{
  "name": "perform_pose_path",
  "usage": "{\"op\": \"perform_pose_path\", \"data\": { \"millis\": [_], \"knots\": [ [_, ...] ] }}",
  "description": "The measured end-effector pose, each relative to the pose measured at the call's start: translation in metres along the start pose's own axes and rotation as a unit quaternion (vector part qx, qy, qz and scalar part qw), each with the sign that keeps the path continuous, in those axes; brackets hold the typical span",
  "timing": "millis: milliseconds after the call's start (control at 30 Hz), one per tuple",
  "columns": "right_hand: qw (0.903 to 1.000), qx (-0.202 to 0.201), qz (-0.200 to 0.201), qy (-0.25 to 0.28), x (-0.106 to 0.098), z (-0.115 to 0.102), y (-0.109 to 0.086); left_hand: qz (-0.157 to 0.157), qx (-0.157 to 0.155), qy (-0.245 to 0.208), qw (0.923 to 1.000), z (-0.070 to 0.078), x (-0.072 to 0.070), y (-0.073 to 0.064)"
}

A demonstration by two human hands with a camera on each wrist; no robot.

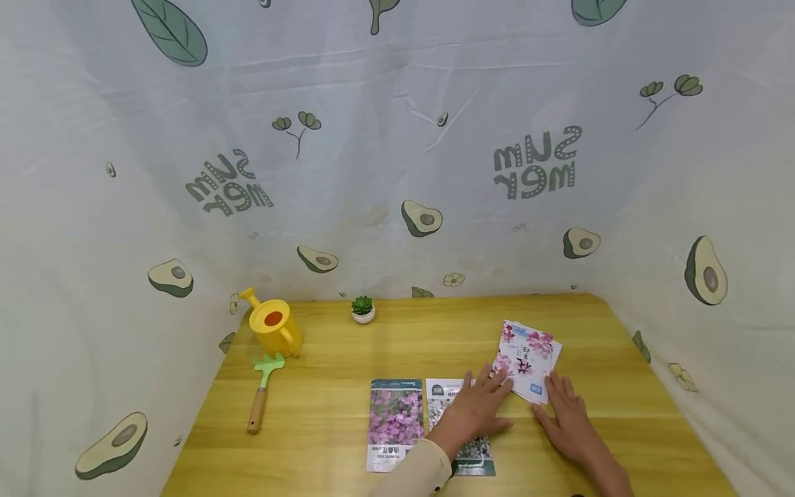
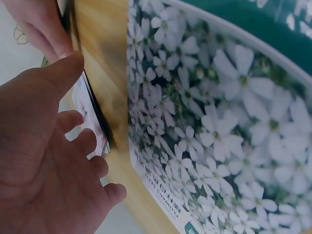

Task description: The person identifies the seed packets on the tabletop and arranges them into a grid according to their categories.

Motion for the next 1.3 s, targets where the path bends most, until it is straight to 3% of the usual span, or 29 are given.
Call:
{"op": "perform_pose_path", "data": {
  "millis": [267,500,733,1067,1300],
  "knots": [
    [0.9979,-0.033,0.052,0.021,0.007,0.013,-0.007,-0.02,-0.018,0.04,0.9988,0.008,0.01,0.01],
    [0.9987,-0.014,0.043,0.025,0.01,0.019,-0.002,-0.009,-0.016,0.046,0.9988,0.01,0.004,0.014],
    [0.9979,-0.022,0.058,0.017,0.006,0.012,-0.004,-0.008,-0.019,0.044,0.9988,0.008,0.004,0.014],
    [0.9977,-0.024,0.06,0.019,0.002,0.005,-0.003,-0.017,-0.037,0.041,0.9983,-0.005,0.009,0.012],
    [0.9979,-0.034,0.051,0.021,0.011,0.012,-0.004,-0.011,-0.057,0.037,0.9976,-0.007,0.003,0.013]
  ]
}}
Point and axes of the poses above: each hand's wrist, its own y-axis towards the middle knuckle, its own x-axis out of the palm, z = x × y, the point moved 8 cm from there along y, towards the middle knuckle, and after that the axes turned 11 degrees about -y, right-handed, at the moved point
